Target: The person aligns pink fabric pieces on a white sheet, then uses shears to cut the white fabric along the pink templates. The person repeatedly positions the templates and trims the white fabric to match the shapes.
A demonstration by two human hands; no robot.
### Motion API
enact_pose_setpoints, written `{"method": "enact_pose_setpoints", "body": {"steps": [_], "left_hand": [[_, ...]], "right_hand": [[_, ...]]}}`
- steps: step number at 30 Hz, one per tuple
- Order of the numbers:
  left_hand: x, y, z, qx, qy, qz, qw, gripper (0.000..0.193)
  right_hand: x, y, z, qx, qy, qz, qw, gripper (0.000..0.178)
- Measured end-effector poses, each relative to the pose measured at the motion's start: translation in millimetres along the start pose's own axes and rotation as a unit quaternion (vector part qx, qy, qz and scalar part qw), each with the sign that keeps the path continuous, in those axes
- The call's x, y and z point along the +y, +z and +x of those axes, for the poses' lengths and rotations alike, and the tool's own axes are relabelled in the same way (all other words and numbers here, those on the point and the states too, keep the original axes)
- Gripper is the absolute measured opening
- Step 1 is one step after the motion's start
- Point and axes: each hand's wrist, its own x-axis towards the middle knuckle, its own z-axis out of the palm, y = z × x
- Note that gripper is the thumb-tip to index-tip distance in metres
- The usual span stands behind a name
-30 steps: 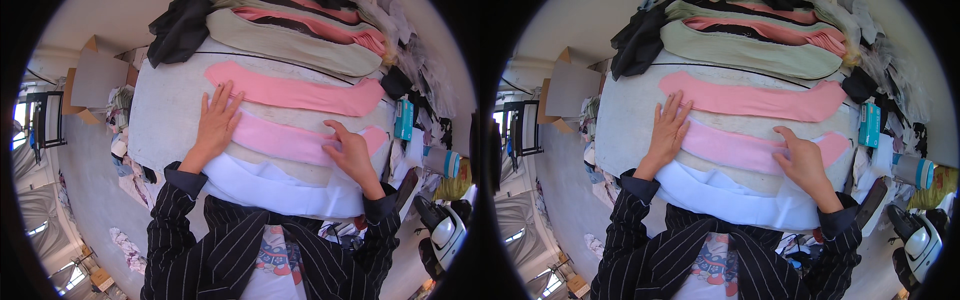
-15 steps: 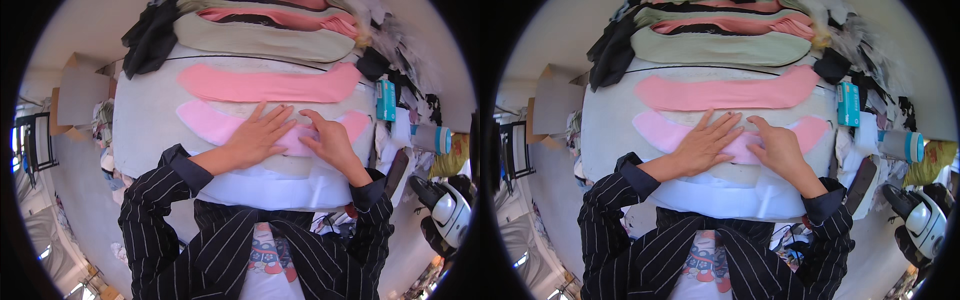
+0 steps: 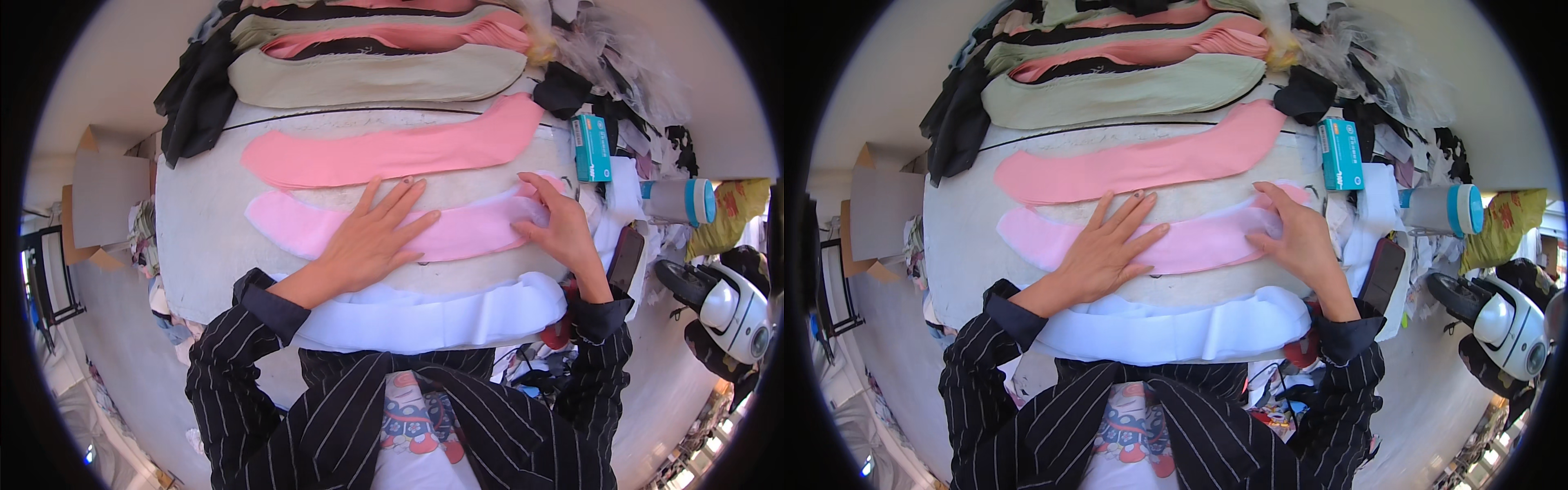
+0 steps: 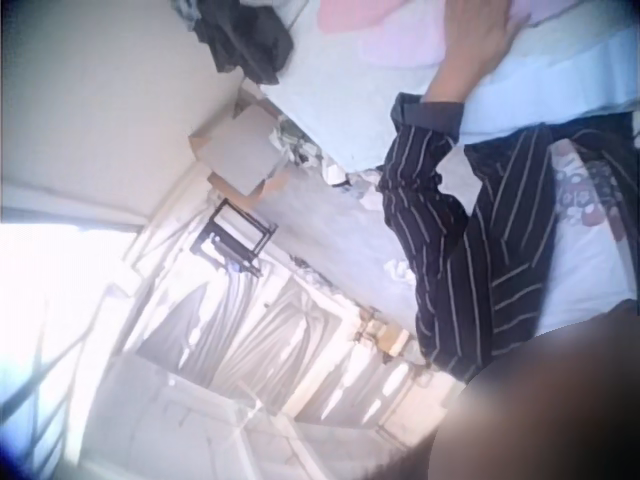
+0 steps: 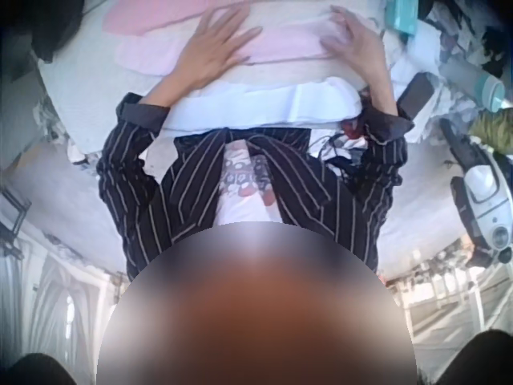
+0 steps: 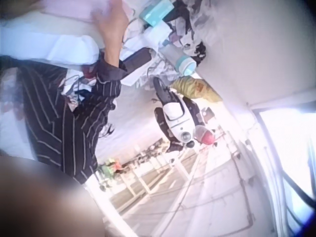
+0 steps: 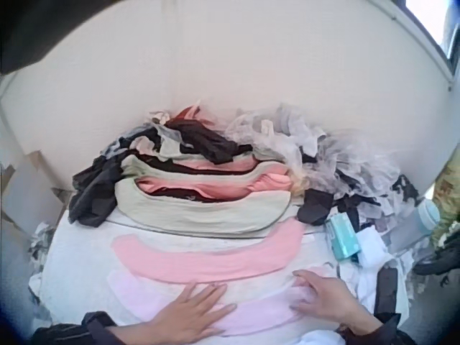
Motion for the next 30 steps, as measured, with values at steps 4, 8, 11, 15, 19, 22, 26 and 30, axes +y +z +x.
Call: {"method": "enact_pose_setpoints", "body": {"steps": [4, 8, 11, 15, 19, 22, 26, 30], "left_hand": [[-1, 2, -2, -0.005, -0.008, 0.002, 1.000, 0.058], [0, 1, 1, -0.010, 0.001, 0.008, 1.000, 0.059], [0, -1, -1, -0.014, -0.001, 0.012, 1.000, 0.060], [-1, -2, -1, -0.013, 0.006, 0.013, 1.000, 0.061], [-2, 0, -2, -0.013, 0.012, 0.016, 1.000, 0.063], [-2, 2, -2, -0.012, 0.013, 0.022, 1.000, 0.065], [-2, 2, -2, -0.012, 0.011, 0.020, 1.000, 0.066], [-2, 3, -2, -0.012, 0.011, 0.025, 1.000, 0.067]], "right_hand": [[11, -4, -2, 0.055, -0.007, 0.074, 0.996, 0.058], [25, 7, -3, 0.128, 0.041, 0.145, 0.980, 0.051], [23, 10, -6, 0.160, 0.059, 0.189, 0.967, 0.048], [31, 10, -13, 0.176, 0.095, 0.175, 0.964, 0.052], [30, 15, -11, 0.183, 0.127, 0.175, 0.959, 0.056], [34, 17, -8, 0.197, 0.096, 0.161, 0.962, 0.058], [38, 20, -1, 0.222, 0.078, 0.151, 0.960, 0.058], [37, 21, -1, 0.246, 0.072, 0.114, 0.960, 0.056]]}}
